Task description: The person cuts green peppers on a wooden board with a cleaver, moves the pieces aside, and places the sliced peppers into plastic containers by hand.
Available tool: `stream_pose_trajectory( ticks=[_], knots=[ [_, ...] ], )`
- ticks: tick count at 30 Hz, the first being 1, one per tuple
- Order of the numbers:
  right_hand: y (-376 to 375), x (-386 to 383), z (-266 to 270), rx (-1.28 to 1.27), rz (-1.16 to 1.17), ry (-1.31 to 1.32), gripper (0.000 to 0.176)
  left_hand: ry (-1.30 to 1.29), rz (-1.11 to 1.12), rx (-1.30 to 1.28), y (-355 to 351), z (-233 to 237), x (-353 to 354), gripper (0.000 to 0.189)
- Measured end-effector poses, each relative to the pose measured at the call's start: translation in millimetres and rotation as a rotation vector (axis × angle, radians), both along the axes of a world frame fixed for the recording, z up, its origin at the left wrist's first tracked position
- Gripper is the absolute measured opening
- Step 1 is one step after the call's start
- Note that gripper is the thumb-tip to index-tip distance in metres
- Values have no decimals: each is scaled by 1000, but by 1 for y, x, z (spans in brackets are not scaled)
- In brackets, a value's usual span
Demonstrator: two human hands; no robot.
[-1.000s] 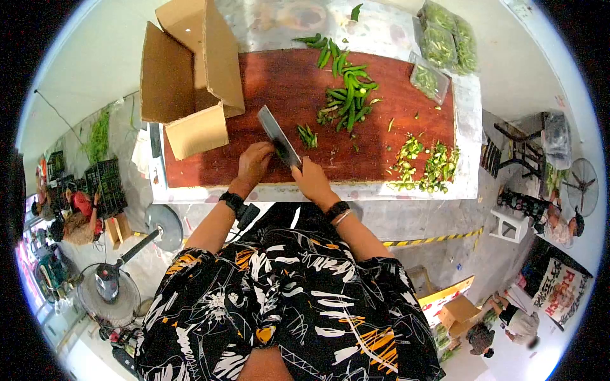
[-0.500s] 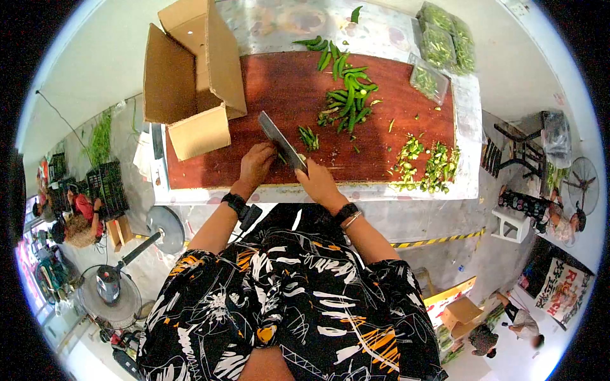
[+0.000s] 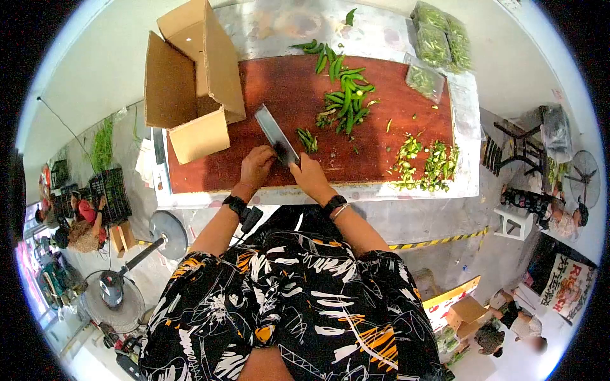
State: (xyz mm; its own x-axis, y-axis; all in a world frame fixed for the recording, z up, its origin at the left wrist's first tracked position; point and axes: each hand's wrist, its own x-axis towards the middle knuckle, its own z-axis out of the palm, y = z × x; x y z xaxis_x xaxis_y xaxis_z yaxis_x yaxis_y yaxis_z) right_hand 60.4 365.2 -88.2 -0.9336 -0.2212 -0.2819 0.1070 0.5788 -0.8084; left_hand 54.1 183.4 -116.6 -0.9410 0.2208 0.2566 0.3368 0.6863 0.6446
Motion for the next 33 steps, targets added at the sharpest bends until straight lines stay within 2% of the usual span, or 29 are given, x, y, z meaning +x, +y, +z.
stream_pose_trajectory(
  ticks=[5, 18, 21, 23, 27, 30, 32, 33],
  knots=[
    [14, 1, 17, 19, 31, -47, 32, 47, 20, 6, 1, 6, 4, 12],
    [3, 7, -6, 31, 100, -51, 34, 22, 34, 50, -1, -5, 3, 14],
    [-6, 3, -14, 67, 42, 3, 33, -17, 35, -4, -2, -6, 2, 13],
    [-5, -3, -11, 5, 16, -46, 33, -4, 15, -34, -3, -6, 3, 13],
    [16, 0, 15, -71, -57, -56, 33, -30, 9, -62, 6, 6, 1, 13],
    [41, -5, 29, -128, -186, -20, 33, -36, -71, -1, 22, 5, -9, 12],
    [58, 0, 21, -248, -347, -73, 30, -79, -67, 40, 36, 12, -17, 13],
    [64, 2, 33, -347, -449, -186, 24, -132, -55, 75, 41, 15, -21, 14]
  ],
)
